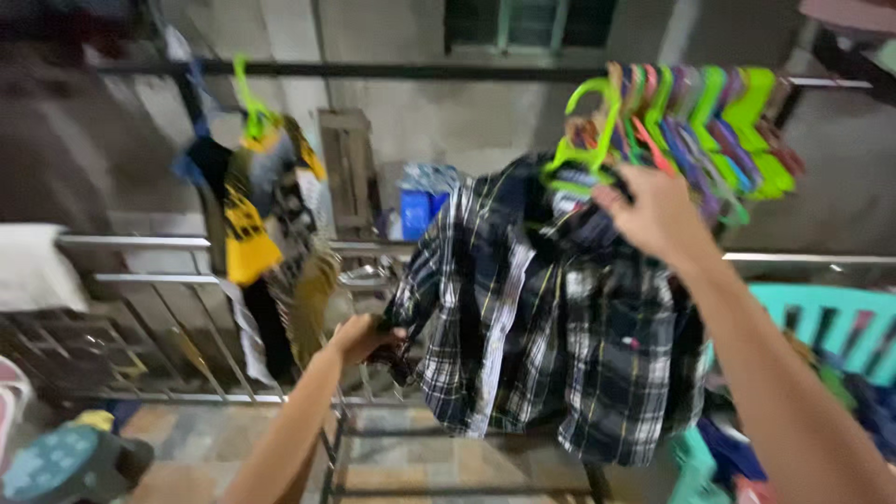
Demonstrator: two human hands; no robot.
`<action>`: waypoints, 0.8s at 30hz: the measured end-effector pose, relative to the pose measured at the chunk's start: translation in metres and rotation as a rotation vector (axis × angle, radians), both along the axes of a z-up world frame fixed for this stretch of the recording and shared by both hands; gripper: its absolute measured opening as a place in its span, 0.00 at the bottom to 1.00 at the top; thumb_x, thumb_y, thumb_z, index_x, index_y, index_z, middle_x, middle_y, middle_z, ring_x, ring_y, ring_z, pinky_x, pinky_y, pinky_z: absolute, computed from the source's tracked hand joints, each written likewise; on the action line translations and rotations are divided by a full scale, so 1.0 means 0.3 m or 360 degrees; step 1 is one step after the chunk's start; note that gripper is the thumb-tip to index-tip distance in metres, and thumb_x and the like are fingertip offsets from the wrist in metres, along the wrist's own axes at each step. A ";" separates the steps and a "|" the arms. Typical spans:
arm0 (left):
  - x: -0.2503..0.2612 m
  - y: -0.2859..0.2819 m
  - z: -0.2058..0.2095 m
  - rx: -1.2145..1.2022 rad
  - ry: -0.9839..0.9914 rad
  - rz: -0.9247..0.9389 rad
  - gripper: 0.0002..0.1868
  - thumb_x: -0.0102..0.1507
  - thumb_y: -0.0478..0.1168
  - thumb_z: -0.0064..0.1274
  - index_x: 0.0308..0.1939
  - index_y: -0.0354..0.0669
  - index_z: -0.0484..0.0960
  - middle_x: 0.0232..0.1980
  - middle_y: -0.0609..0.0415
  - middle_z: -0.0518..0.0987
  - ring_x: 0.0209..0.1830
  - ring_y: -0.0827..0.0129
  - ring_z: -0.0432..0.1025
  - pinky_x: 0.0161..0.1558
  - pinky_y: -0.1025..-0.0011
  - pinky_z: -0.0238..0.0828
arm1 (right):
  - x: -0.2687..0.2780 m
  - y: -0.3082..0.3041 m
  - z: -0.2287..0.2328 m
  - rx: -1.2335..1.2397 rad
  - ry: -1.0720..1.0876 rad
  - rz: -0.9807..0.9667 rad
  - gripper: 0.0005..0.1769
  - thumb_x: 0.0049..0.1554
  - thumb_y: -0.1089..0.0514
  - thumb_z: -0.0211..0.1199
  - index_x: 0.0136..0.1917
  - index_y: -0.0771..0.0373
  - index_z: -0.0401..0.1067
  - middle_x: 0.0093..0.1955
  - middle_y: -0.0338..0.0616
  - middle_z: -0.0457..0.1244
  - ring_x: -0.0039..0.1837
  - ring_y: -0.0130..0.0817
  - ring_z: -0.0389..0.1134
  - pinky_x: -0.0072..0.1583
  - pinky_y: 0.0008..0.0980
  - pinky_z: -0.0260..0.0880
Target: The person takes clothes from a teal laundry basket, places each item on a plastic hanger, and hangs them on a metal drying rack. The person handles a black t-shirt, a yellow t-shirt, a plaid shirt, a green t-shirt, a blue t-shirt, and a blue button-up shirt.
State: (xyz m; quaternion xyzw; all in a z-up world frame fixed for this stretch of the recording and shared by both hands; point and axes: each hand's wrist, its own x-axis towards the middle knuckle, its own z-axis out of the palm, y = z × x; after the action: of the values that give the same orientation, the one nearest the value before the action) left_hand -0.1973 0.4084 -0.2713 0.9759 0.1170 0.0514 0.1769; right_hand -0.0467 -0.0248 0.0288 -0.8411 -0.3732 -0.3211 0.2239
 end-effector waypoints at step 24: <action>0.169 0.398 0.853 -0.1498 -0.1215 0.0006 0.39 0.66 0.65 0.36 0.72 0.44 0.69 0.74 0.49 0.72 0.74 0.65 0.64 0.70 0.70 0.53 | 0.139 1.665 -0.060 0.0370 0.0682 0.0499 0.18 0.55 0.58 0.56 0.59 0.64 0.71 0.52 0.65 0.68 0.59 0.62 0.69 0.58 0.54 0.68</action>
State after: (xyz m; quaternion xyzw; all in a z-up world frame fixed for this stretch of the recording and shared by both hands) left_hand -0.1465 0.5276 -0.0154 0.7054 0.0571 0.3408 0.6189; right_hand -0.0051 0.4749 0.0109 -0.7906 -0.4036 -0.1382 0.4394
